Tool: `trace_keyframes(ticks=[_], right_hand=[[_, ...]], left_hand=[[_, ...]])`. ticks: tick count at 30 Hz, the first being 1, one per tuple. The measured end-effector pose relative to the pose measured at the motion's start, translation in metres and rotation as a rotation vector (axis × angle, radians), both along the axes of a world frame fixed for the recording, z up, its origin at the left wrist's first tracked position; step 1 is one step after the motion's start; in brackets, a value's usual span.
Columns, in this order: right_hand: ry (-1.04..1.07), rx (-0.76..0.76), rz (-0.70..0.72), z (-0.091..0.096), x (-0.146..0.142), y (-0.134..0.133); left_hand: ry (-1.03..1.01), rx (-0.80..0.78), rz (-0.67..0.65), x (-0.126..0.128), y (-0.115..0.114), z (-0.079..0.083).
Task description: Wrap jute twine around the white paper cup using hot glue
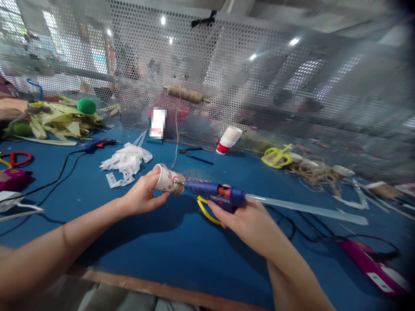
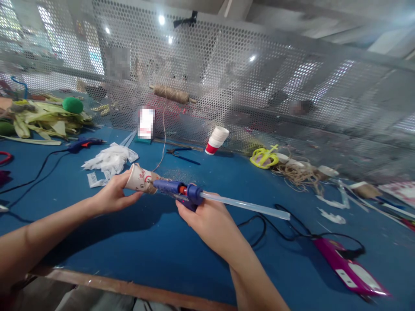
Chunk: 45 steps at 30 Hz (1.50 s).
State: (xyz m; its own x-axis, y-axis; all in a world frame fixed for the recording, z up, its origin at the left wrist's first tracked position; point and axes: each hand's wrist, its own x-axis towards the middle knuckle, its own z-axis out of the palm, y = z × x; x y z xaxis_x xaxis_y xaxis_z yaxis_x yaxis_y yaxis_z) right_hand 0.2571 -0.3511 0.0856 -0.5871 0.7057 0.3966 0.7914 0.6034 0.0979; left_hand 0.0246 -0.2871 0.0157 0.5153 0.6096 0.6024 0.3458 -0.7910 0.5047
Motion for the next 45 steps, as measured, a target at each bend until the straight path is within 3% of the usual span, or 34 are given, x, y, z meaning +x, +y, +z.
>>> trace_keyframes(ticks=[4, 8, 13, 24, 27, 29, 31, 32, 34, 38, 42, 45], right_hand=[[0.101, -0.145, -0.062, 0.001, -0.004, -0.002], [0.392, -0.375, -0.21, -0.003, -0.005, -0.001], [0.614, -0.525, -0.267, -0.002, -0.007, 0.002], [0.742, -0.621, -0.396, -0.002, -0.009, 0.007], [0.862, -0.7, -0.357, -0.004, -0.004, 0.015], [0.984, -0.673, -0.322, -0.007, 0.005, 0.028], [1.01, -0.528, -0.399, -0.013, 0.018, 0.049], [0.958, -0.427, -0.498, -0.017, 0.025, 0.06], [0.771, -0.379, -0.712, -0.026, 0.038, 0.084], [0.639, -0.393, -0.836, -0.053, 0.056, 0.118], [0.531, -0.39, -0.887, -0.072, 0.057, 0.129], [0.473, -0.325, -0.876, -0.069, 0.048, 0.123]], left_hand=[[-0.003, -0.02, 0.0, -0.001, -0.001, 0.001], [-0.013, -0.004, -0.002, -0.001, -0.001, 0.002], [-0.046, 0.109, -0.067, 0.001, -0.001, 0.003], [-0.025, 0.232, -0.087, 0.002, -0.002, 0.0], [-0.04, 0.254, -0.078, 0.003, -0.002, 0.0], [-0.046, 0.256, -0.066, 0.003, -0.001, -0.001], [-0.046, 0.237, -0.047, 0.003, 0.0, -0.001], [-0.048, 0.22, -0.04, 0.002, 0.0, -0.002], [-0.061, 0.176, -0.032, 0.002, 0.0, -0.003], [-0.076, 0.116, -0.026, 0.003, -0.001, -0.003], [-0.046, 0.1, -0.066, 0.004, -0.003, -0.002], [-0.027, 0.129, -0.077, 0.004, -0.005, -0.001]])
